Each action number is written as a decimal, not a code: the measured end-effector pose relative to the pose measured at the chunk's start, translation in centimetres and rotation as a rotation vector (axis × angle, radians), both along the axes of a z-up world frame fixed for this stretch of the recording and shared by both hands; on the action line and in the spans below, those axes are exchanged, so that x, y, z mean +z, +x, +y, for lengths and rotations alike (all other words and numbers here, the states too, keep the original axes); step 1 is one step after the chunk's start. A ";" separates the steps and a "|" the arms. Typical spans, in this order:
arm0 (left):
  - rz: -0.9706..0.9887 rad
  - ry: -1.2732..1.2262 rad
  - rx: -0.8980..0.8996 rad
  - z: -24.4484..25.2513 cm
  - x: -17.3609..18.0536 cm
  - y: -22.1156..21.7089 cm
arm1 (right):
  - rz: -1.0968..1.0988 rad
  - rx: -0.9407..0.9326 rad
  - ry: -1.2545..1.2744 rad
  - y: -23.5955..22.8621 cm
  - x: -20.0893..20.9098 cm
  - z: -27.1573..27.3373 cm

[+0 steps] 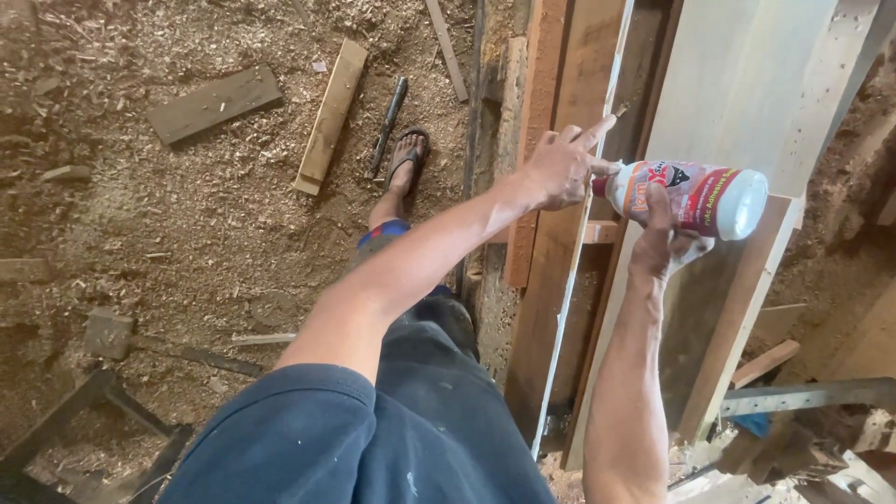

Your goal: Applying wood glue to the edge of a long wooden plank for assembly in a workshop.

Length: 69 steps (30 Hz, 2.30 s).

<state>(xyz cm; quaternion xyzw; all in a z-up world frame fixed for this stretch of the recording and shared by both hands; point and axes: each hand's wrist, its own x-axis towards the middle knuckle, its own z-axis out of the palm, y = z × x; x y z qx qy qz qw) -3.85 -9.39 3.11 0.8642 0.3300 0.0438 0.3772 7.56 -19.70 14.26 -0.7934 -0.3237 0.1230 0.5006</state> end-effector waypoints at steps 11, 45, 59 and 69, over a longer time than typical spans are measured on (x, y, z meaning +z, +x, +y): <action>0.003 0.124 -0.012 -3.1 -2.6 0.7 | 0.085 -0.021 -0.047 -0.6 0.5 -3.3; 0.072 0.351 -0.065 -6.6 -1.9 -3.5 | 0.109 -0.239 0.130 -3.1 -1.0 -8.0; 0.039 0.435 -0.169 -11.5 -2.4 -5.5 | 0.140 -0.234 0.070 -3.6 -0.6 -13.3; -0.071 0.519 -0.267 -14.1 -4.8 -6.2 | 0.086 -0.236 0.055 -4.9 -0.1 -16.1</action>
